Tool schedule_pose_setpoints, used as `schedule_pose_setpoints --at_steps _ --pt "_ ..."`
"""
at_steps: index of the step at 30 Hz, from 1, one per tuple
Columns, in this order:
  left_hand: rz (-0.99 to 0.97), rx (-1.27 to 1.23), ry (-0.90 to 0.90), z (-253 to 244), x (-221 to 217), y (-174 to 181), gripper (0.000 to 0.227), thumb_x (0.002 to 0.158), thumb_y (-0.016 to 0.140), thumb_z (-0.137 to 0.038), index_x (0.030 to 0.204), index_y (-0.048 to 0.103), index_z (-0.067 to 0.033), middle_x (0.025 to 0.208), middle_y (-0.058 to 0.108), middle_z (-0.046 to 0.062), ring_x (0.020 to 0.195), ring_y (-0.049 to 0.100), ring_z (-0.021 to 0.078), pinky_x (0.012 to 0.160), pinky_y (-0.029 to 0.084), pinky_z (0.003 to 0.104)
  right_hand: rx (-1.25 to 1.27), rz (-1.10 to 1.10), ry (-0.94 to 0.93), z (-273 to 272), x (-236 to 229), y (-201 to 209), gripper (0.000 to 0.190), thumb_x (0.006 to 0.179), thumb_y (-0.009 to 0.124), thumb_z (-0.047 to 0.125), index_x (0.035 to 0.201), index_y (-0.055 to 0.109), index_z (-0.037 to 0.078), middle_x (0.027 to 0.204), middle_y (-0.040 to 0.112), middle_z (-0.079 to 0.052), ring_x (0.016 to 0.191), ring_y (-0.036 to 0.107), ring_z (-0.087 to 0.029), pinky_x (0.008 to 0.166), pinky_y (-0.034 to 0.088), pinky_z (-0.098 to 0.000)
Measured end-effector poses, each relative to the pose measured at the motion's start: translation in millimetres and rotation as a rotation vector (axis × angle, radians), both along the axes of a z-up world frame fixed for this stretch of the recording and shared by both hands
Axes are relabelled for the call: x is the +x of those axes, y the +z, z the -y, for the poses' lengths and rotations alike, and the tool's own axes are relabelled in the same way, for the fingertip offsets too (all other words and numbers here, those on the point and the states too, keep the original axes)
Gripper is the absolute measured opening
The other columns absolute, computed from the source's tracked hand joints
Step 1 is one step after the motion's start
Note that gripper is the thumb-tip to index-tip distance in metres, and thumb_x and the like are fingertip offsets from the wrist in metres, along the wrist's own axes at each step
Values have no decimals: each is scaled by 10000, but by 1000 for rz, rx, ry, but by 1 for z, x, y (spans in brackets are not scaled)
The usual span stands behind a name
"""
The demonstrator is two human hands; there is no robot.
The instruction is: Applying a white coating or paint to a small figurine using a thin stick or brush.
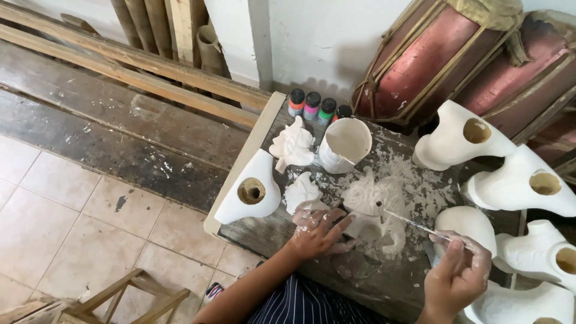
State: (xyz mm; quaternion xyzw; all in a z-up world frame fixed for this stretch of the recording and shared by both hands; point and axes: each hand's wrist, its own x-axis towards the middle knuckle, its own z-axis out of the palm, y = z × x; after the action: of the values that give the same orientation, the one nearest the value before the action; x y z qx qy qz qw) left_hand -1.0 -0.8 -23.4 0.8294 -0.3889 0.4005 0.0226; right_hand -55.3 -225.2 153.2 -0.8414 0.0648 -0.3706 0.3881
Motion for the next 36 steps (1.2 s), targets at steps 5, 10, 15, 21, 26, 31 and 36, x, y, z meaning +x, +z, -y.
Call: schedule_pose_setpoints --at_steps 5,10,15,21,26,31,36 --pt "80 -10 50 0 3 10 795 1174 638 -298 1648 1 -252 1650 119 277 1473 419 413 1234 276 599 104 35 75 0 8 7 167 1195 474 23 1227 483 -141 1084 656 -349 889 691 -362 823 609 -404" --pt "-12 -40 22 -1 0 17 721 1115 365 -741 1607 166 -252 1624 333 149 1467 415 377 1246 235 533 98 17 64 2 9 11 157 1179 475 25 1223 505 -123 1090 678 -315 904 713 -346 819 622 -378" --pt "90 50 58 -4 2 23 676 1183 533 -513 1636 75 -308 1625 256 224 1442 441 400 1187 357 562 206 28 140 7 9 6 145 1148 467 28 1218 485 -98 1075 660 -304 935 707 -351 869 645 -395" --pt "-19 183 72 -4 -5 15 987 952 393 205 1630 -112 -303 1655 202 236 1502 296 438 1215 220 625 188 -56 158 11 8 14 158 1145 450 83 1175 505 -62 1027 678 -230 882 705 -275 847 635 -348" --pt "67 140 72 -7 -3 27 875 1051 528 72 1638 -23 -271 1628 247 252 1460 408 401 1186 368 551 212 -16 134 8 15 10 162 1140 470 78 1216 511 -59 1077 680 -239 927 726 -305 850 647 -347" --pt "33 62 38 -3 0 21 674 1167 419 -629 1629 39 -319 1635 251 215 1456 410 410 1203 291 581 201 20 134 7 20 11 140 1129 466 27 1205 516 -78 1069 679 -251 941 723 -321 873 644 -358" --pt "123 5 101 -2 4 35 633 1173 328 -633 1643 75 -291 1637 259 181 1454 435 343 1192 358 542 236 -17 119 7 18 11 148 1116 479 39 1189 523 -82 1052 686 -249 906 726 -308 855 647 -351"
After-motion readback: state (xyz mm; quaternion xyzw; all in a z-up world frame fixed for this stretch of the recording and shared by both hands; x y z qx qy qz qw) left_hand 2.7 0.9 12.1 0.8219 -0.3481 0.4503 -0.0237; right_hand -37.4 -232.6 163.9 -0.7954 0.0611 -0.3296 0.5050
